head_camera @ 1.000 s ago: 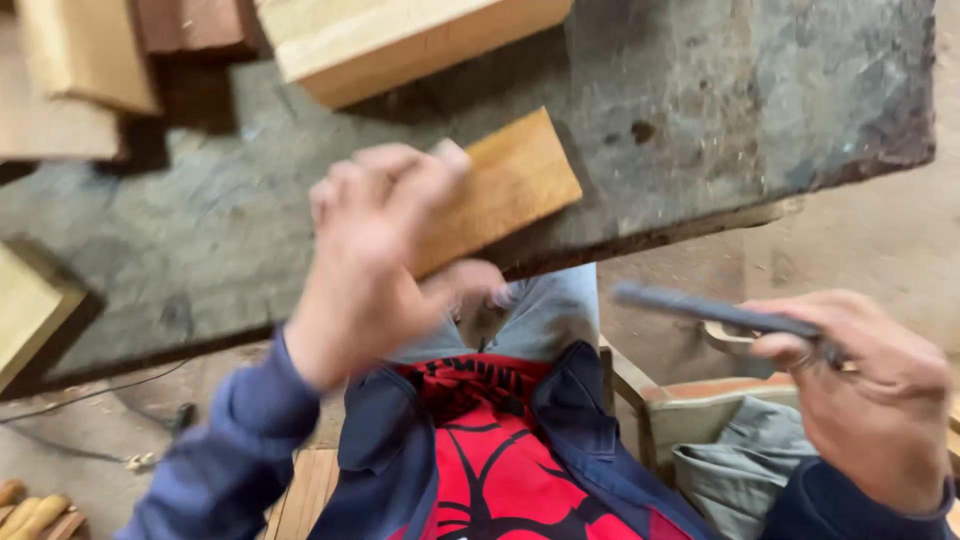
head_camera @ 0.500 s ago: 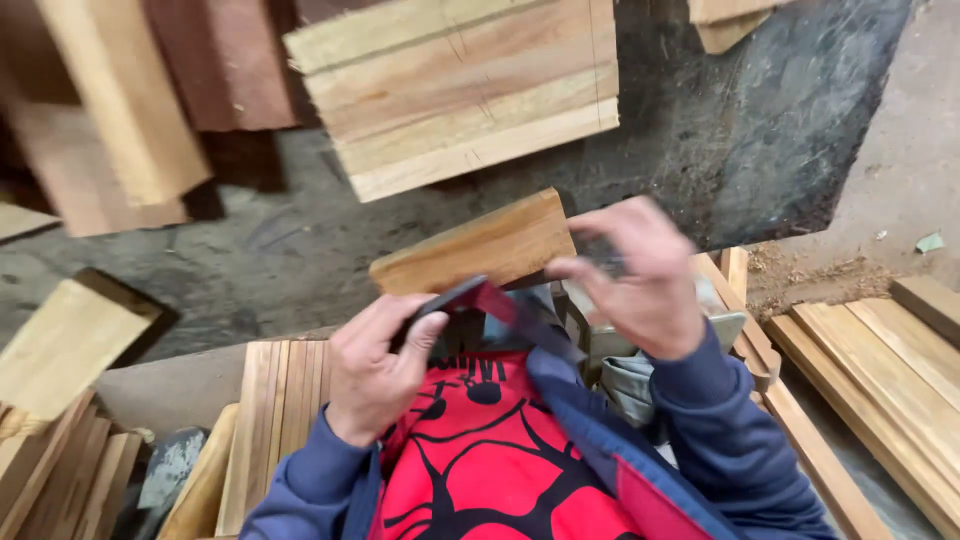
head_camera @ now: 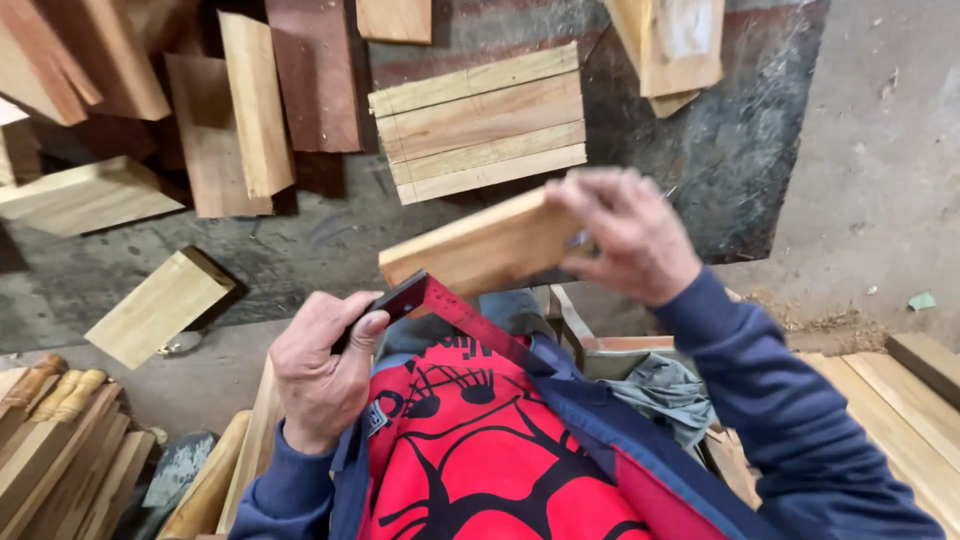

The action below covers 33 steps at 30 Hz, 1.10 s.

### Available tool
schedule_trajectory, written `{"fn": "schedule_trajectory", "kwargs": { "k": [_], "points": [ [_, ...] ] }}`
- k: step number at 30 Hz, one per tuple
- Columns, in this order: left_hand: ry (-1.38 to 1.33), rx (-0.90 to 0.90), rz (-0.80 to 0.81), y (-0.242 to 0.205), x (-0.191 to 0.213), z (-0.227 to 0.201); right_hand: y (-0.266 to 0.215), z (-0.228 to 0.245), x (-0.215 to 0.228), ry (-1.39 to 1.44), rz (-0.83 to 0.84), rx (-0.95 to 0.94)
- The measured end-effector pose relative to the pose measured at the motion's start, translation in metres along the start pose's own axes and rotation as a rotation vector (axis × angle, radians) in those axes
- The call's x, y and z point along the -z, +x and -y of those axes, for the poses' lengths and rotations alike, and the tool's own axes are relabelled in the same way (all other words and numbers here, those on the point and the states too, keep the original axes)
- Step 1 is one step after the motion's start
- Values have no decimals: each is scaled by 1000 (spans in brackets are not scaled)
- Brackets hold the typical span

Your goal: The person uses a metal square ruler and a pen to measure and mark lines on several small wooden blocks. They align the ruler on the wood and draw straight lines along its edge, repeating the process on different pieces.

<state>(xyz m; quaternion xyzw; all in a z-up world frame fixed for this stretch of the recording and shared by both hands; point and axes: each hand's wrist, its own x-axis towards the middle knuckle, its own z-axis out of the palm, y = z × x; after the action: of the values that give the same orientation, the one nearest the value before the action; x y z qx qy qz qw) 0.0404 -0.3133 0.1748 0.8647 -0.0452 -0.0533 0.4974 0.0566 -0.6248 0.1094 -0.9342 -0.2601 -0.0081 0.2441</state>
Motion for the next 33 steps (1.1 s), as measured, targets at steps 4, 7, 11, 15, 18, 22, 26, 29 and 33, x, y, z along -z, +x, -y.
{"fn": "schedule_trajectory", "kwargs": {
  "k": [4,7,11,15,18,22,26,29,33],
  "points": [
    [-15,-31,2,9,3,-18,30,-22,17,73,-41,-39],
    [-2,-14,18,-1,15,-13,15,-15,18,84,7,-30],
    [-61,150,-31,-29,39,15,-24,17,-13,127,60,-69],
    [15,230,-44,-43,46,47,-11,39,-103,290,62,-62],
    [245,148,28,-32,43,64,20,74,-150,176,78,-109],
    [111,177,-2,-7,31,122,40,82,-144,78,144,-132],
    [97,53,98,13,16,155,13,97,-130,234,139,-490],
    [98,32,84,21,2,164,14,109,-142,314,7,-643],
    [232,11,47,26,-14,161,25,116,-153,287,-58,-707]
  ]
}}
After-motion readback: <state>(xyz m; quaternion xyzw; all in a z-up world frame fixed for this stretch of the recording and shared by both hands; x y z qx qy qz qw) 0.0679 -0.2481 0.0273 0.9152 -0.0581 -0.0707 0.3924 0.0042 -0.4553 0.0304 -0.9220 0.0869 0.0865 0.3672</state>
